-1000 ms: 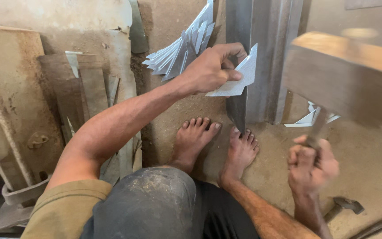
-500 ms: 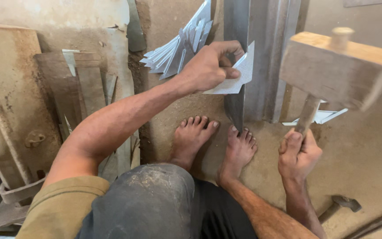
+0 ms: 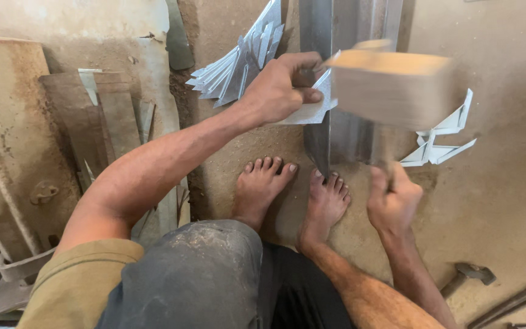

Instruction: The person sits on the floor and bends small thin metal pieces by hand over a metal channel, hammering them with a wooden mallet to fold the edges. Finished bent pieces are set aside in a pile, and the person repeats the process piece by piece.

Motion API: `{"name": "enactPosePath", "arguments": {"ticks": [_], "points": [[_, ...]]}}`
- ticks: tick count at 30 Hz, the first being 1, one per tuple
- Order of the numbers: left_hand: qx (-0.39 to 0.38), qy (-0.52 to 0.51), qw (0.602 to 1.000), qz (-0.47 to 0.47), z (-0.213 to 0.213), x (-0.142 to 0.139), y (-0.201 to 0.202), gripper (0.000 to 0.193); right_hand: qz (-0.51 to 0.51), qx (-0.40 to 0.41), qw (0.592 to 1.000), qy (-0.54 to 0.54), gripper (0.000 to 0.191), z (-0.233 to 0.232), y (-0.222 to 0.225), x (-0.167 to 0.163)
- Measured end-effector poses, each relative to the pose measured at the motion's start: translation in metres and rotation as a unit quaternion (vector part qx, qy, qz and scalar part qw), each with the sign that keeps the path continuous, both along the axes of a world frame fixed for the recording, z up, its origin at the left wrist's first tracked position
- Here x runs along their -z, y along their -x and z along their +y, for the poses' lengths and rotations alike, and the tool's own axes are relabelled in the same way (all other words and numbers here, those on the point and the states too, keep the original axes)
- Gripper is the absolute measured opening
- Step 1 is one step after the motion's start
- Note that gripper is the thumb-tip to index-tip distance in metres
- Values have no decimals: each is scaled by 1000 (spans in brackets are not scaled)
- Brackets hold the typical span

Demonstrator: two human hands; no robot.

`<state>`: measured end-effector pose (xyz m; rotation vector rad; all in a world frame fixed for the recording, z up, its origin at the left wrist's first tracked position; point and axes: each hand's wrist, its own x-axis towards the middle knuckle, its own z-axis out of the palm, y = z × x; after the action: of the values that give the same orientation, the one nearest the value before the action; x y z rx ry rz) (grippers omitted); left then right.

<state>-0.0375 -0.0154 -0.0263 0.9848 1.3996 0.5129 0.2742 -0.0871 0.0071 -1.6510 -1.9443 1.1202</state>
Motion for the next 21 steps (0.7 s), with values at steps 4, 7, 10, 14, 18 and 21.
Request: {"name": "enactPosePath", "arguments": {"ticks": [4, 7, 10, 14, 18, 21], "points": [[-7, -16, 1000, 8, 0, -3, -2, 24, 218, 156, 963, 8, 49, -8, -16, -5], [-10, -20, 1000, 13, 3, -4, -4, 25, 373, 160, 913, -38, 47, -15, -21, -2], [-8, -8, 1000, 18, 6, -5, -5, 22, 260, 114, 959, 25, 44, -14, -23, 12], [-29, -33, 999, 6, 8, -7, -5, 21, 150, 108, 975, 123, 40, -9, -31, 29], [-35, -21, 999, 7, 9, -4, -4, 21, 466, 193, 861, 59, 41, -12, -27, 34], [-33, -8, 999, 12, 9, 0, -3, 21, 221, 78, 970, 59, 48, -10, -15, 33]]}}
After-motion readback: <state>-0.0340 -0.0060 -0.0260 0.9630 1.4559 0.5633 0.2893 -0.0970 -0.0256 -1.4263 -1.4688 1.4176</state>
